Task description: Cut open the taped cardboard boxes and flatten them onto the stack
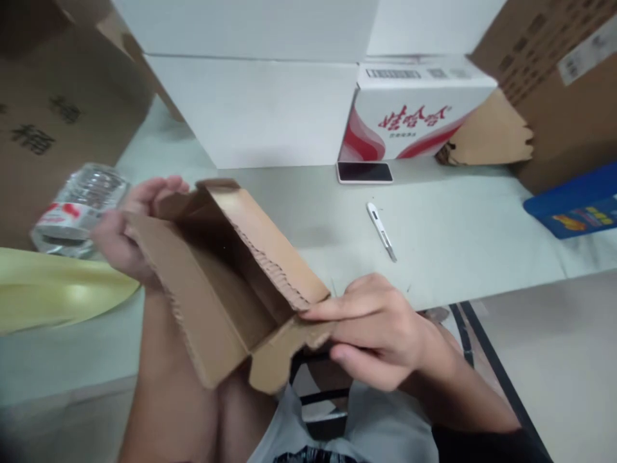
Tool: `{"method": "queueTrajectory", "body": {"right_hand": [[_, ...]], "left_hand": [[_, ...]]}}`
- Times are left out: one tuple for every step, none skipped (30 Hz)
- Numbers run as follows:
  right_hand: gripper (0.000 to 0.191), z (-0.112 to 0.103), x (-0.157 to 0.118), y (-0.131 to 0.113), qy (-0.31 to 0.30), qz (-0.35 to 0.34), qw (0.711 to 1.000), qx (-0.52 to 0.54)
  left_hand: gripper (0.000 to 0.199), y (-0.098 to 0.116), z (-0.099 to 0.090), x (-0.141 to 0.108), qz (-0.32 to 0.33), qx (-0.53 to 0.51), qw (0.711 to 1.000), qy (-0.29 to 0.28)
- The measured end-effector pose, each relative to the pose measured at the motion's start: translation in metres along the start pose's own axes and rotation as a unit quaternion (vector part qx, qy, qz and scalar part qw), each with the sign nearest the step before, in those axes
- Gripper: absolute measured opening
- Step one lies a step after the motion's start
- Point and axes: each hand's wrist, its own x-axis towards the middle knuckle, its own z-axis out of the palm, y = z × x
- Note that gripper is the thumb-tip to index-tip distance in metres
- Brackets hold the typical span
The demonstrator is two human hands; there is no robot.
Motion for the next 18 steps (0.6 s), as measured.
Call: {"method": "queueTrajectory", "body": {"right_hand": [[0.022,-0.001,-0.003,0.001,0.011,-0.007,1.0,-0.01],[0.021,-0.003,-0.004,0.003,0.023,-0.01,0.999,-0.024],[0.02,-0.006,-0.005,0.005,0.041,-0.007,0.998,-0.037],[0.02,-0.009,-0.005,0.008,0.066,-0.004,0.997,-0.049],[0.019,-0.012,-0.006,0.012,0.093,0.006,0.994,-0.06],[0.018,-0.014,-0.006,0.016,0.119,0.024,0.99,-0.07],[0.018,-0.015,-0.007,0.021,0.143,0.044,0.986,-0.073],[0.018,-0.016,-0.009,0.027,0.167,0.06,0.982,-0.069],[0.018,-0.015,-0.01,0.032,0.187,0.074,0.978,-0.063],[0.019,-0.013,-0.012,0.038,0.203,0.091,0.973,-0.059],[0.02,-0.012,-0.014,0.044,0.215,0.111,0.968,-0.061],[0.021,-0.01,-0.016,0.05,0.226,0.129,0.963,-0.07],[0.021,-0.008,-0.019,0.055,0.232,0.147,0.958,-0.086],[0.021,-0.007,-0.022,0.06,0.239,0.164,0.951,-0.106],[0.021,-0.007,-0.024,0.065,0.248,0.177,0.944,-0.126],[0.027,-0.007,-0.027,0.069,0.259,0.187,0.936,-0.144],[0.037,-0.008,-0.03,0.072,0.27,0.196,0.929,-0.158],[0.048,-0.009,-0.032,0.075,0.28,0.203,0.923,-0.166]], "left_hand": [[0.044,-0.002,0.006,-0.001,-0.006,-0.009,1.0,-0.021],[0.048,-0.005,0.012,-0.003,-0.003,-0.014,1.0,-0.027],[0.053,-0.007,0.016,-0.004,0.007,-0.013,1.0,-0.021],[0.058,-0.009,0.02,-0.005,0.019,-0.007,1.0,-0.008],[0.061,-0.011,0.022,-0.007,0.028,0.002,1.0,0.002],[0.064,-0.014,0.023,-0.009,0.034,0.012,0.999,0.008],[0.066,-0.016,0.024,-0.011,0.037,0.023,0.999,0.008],[0.066,-0.018,0.024,-0.014,0.043,0.033,0.999,0.0],[0.065,-0.021,0.024,-0.017,0.054,0.04,0.998,-0.011],[0.062,-0.024,0.024,-0.019,0.07,0.045,0.996,-0.026],[0.057,-0.028,0.024,-0.022,0.089,0.049,0.994,-0.043],[0.051,-0.032,0.024,-0.025,0.112,0.052,0.991,-0.059],[0.043,-0.035,0.025,-0.027,0.132,0.055,0.987,-0.075],[0.035,-0.038,0.026,-0.028,0.145,0.06,0.984,-0.083],[0.027,-0.041,0.027,-0.03,0.149,0.069,0.983,-0.083],[0.022,-0.043,0.029,-0.031,0.143,0.08,0.983,-0.081],[0.02,-0.045,0.03,-0.032,0.135,0.088,0.984,-0.077],[0.023,-0.046,0.031,-0.032,0.126,0.095,0.985,-0.075]]}}
